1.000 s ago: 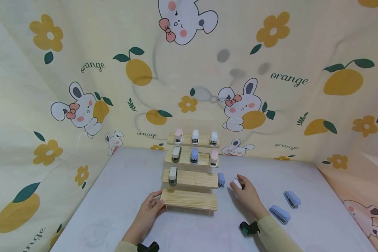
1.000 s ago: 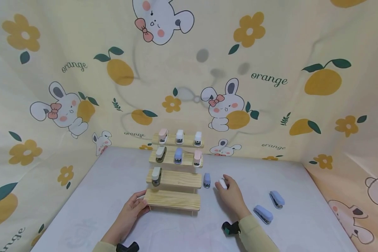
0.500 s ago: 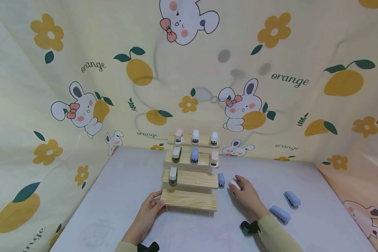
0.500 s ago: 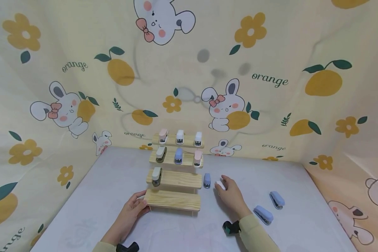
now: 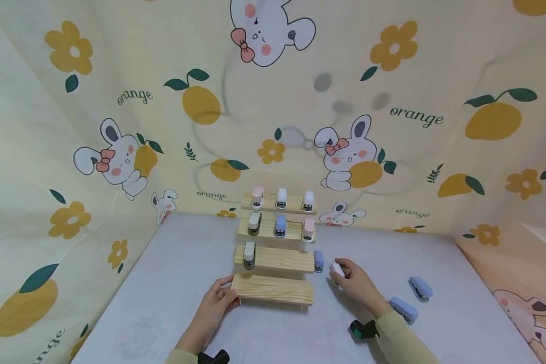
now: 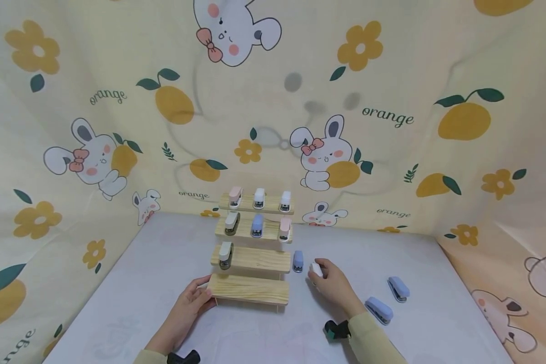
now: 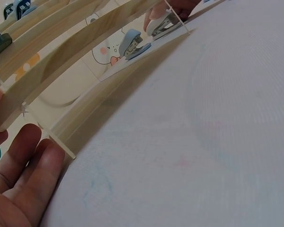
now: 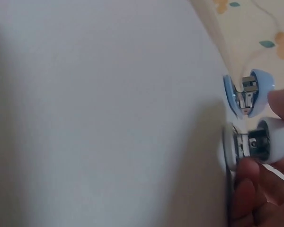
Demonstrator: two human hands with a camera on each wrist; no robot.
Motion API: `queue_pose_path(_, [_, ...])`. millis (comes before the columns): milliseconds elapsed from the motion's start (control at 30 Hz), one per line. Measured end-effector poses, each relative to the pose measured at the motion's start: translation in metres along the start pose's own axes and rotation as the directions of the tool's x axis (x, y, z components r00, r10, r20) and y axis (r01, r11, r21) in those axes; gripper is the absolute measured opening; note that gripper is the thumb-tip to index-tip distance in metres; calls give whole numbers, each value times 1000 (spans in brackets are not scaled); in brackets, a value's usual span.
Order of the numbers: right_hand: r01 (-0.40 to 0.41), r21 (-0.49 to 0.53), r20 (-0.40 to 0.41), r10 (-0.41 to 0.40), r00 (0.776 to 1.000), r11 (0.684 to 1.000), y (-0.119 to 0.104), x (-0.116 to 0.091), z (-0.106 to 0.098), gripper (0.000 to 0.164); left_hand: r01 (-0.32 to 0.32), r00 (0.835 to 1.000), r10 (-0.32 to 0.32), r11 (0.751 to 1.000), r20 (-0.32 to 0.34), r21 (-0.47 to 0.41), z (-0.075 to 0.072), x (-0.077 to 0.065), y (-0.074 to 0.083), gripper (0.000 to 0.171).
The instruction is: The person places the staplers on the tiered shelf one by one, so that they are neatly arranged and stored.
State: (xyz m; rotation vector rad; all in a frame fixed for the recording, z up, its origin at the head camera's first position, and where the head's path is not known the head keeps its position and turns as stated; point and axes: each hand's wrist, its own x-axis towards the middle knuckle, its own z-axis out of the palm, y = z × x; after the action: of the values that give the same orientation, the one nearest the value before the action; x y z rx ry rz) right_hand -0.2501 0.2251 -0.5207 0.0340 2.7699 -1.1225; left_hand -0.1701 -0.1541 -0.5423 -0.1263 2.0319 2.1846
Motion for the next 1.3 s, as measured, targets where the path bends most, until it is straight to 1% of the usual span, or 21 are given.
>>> queue_pose_path(167, [-5,54,36,4,999,999,3,-2,-4,65,0,1000,0,1000,-3,6,0,1,0,57])
queue_pose_path(267, [-16,72,31,14,999,997,5,-2,-4,69,7,1000,-7,1000,-6,1,1,1,0,56])
queue_pose_path(400, [-30,71,-3,30,1000,997,5,-3,-3,71,18,1000,-18,1000,-9,2,2,1,0,56])
queue_pose_path(600, [-12,72,-56,16,998,997,2,-6,-2,71,16,1000,-16,1000,-5,2,1,2,0,56])
queue_pose_path(700, [-1,79,-80,7,997,997,-3,-10,-2,76,18,1000,-18,1000,-5,6,1,2,0,55])
queue_pose_path(767, [24,98,-102,-14,995,995,-10,-15,-4,79,18,1000,-18,1000,-7,7,1,2,0,55])
queue_pose_path(833, [64,124,-126,-48,991,990,-18,-21,-7,79,18,1000,-18,1000,-10,5,1,2,0,55])
queue_pose_path(967, [170,180,-177,-138,975,969,-34,-31,-11,62,21,1000,-21,1000,-15,5,2,1,0,54])
queue_pose_path(1067, [226,218,-193,-185,964,949,-45,-36,-13,55,25,1000,-25,1000,-17,9,2,1,1,53])
queue_pose_path(1200, [263,258,-188,-219,957,929,-54,-41,-13,56,28,999,-28,1000,-18,7,1,1,1,52])
queue_pose_path(1300, [283,277,-188,-237,953,918,-60,-44,-12,54,29,999,-29,1000,-16,5,0,1,0,52])
